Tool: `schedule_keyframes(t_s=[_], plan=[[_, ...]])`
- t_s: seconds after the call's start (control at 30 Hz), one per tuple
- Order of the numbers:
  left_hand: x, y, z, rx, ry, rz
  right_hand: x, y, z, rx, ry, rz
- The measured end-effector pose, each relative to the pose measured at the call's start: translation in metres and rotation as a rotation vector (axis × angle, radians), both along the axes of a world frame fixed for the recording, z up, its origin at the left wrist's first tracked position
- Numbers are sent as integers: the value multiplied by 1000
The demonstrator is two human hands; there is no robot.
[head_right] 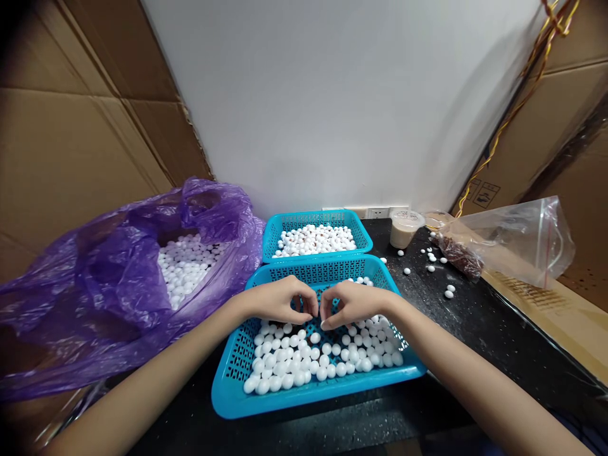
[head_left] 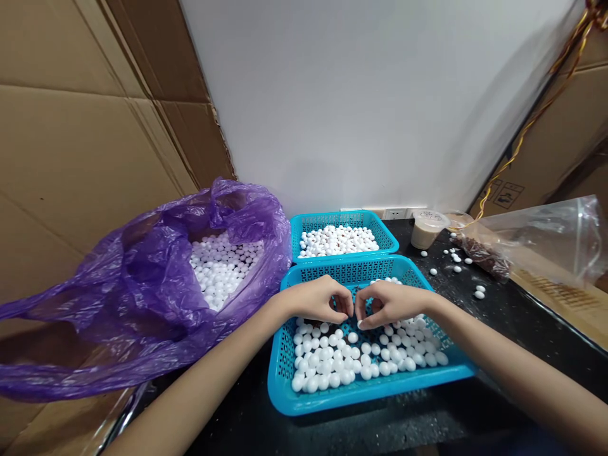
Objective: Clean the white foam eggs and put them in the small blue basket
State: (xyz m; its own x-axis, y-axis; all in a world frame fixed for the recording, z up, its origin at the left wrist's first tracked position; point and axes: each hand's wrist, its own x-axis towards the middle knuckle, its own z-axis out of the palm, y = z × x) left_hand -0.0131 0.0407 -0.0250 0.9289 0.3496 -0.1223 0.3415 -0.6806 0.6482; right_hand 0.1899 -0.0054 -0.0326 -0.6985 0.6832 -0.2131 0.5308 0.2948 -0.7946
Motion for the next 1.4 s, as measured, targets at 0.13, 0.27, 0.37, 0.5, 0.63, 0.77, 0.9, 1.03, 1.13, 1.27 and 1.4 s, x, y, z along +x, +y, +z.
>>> schedule_keyframes(t_s=[0.13, 0.27, 0.37, 0.5, 0.63, 0.77, 0.9, 1.03, 1.13, 1.27, 1.4], plan=[[-1, 2, -1, 36, -45, 5, 1, 3, -2, -46, 85, -159], [-1, 3, -1, 45, -64, 16, 3, 5, -3, 61, 99, -200], [0, 2, -1, 45, 1, 12, 2, 3, -1, 216, 46, -123], [1, 2, -1, 114, 28, -4, 0, 0, 1, 211, 51, 22], [0, 3, -2, 203, 6, -9, -3, -1, -4, 37, 0, 156], [0, 3, -1, 235, 15, -32, -4, -3, -8, 0, -33, 188], [0, 2, -1, 232, 20, -69, -5, -4, -6, -29, -24, 210], [-1, 2, -1, 269, 54, -81, -4, -4, -1, -44, 10, 136], [-1, 1, 0, 280, 62, -83, -3, -3, 2, -55, 44, 100], [-1, 1, -1, 285, 45, -85, -2, -3, 4, -71, 77, 97], [-1, 2, -4, 279, 34, -69, -2, -4, 5, -60, 74, 85]])
